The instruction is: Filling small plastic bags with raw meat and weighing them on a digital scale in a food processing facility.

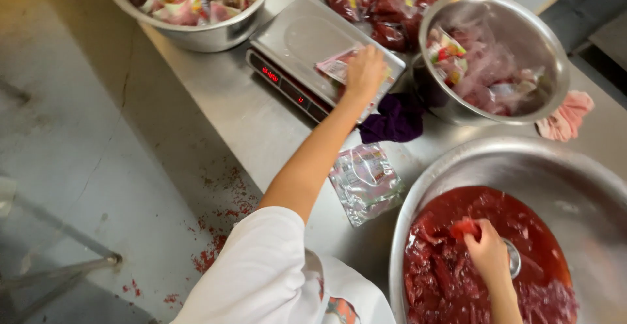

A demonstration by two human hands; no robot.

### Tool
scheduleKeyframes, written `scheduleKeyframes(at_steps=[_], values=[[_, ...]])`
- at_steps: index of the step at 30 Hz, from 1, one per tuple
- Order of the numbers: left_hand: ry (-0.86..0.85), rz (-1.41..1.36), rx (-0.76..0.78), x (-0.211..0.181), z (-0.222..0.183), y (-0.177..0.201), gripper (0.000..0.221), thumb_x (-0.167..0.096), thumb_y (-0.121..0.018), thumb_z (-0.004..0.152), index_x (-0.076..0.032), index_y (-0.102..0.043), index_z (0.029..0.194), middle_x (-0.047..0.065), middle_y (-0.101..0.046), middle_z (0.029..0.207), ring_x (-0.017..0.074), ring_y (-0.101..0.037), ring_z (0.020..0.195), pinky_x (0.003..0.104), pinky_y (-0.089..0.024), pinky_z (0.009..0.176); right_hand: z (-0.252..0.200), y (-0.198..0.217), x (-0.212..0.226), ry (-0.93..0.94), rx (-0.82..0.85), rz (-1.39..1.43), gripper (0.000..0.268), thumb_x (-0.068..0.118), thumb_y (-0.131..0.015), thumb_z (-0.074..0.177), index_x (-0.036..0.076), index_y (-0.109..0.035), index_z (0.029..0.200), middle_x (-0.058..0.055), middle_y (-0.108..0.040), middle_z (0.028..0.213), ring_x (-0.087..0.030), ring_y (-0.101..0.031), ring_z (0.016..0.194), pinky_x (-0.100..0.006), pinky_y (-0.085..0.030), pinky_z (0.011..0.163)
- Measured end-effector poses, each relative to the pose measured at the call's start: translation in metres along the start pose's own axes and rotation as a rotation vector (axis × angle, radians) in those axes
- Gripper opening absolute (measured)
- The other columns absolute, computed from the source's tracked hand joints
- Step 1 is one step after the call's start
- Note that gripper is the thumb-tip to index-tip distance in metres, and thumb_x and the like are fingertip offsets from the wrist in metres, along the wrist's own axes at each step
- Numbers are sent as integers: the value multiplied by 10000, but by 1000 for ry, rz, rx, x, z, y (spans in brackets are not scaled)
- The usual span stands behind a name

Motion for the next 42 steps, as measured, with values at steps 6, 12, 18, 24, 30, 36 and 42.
scheduleKeyframes(at_steps=[6,12,18,24,30,36,42], values=[[-6,-606,161,17,16,-6,131,-197,-511,808,-149,-549,692,95,-588,610,290,-565,558,480,-386,550,-3,0,-26,-108,4,77,344,325,-493,902,119,-569,1167,-117,-726,921,-302,-707,829,-387,-451,724],[56,-1029,505,-61,35,107,245,-226,-543,924,-143,-750,1027,-11,-758,1015,142,-669,946,300,-477,827,-27,26,-14,-187,-25,702,269,-7,-526,891,66,-665,1109,-142,-715,893,-214,-681,744,-300,-569,739],[6,-1417,804,-203,-33,118,155,-128,-605,919,-98,-747,973,66,-683,717,118,-514,443,261,-402,354,-41,58,-26,-25,-184,1154,190,-92,-470,902,-60,-620,1014,-227,-634,940,-284,-679,784,-310,-579,662],[-260,-1136,914,-280,-91,159,188,-327,-603,889,-268,-768,958,60,-753,867,335,-698,917,448,-578,815,-89,130,-10,266,-457,1240,216,-90,-570,877,-76,-603,1090,-214,-616,1087,-256,-683,830,-357,-611,710],[-321,-1113,937,-324,-138,129,237,-322,-538,876,-234,-741,792,17,-699,618,268,-718,755,382,-589,707,-106,149,21,381,-562,1159,192,-111,-634,865,-101,-606,1055,-275,-623,1088,-304,-690,846,-427,-613,740],[-276,-1173,955,-319,-127,162,278,-316,-532,846,-207,-725,679,65,-690,602,327,-707,738,410,-571,655,-100,139,55,310,-573,885,127,-44,-682,852,-10,-679,974,-125,-676,1009,-172,-676,816,-294,-585,735],[-195,-1193,940,-316,-118,138,283,-370,-534,806,-203,-736,700,71,-725,680,339,-713,810,421,-589,741,-82,127,59,257,-607,221,202,156,-709,906,153,-687,1107,-47,-686,978,-225,-680,902,-327,-558,806]])
Point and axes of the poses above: each hand's wrist, its own z-axis towards the middle knuckle, its own y-axis out of the back of the hand, x = y × z, the point moved 4 cm from there along z, towards the middle knuckle
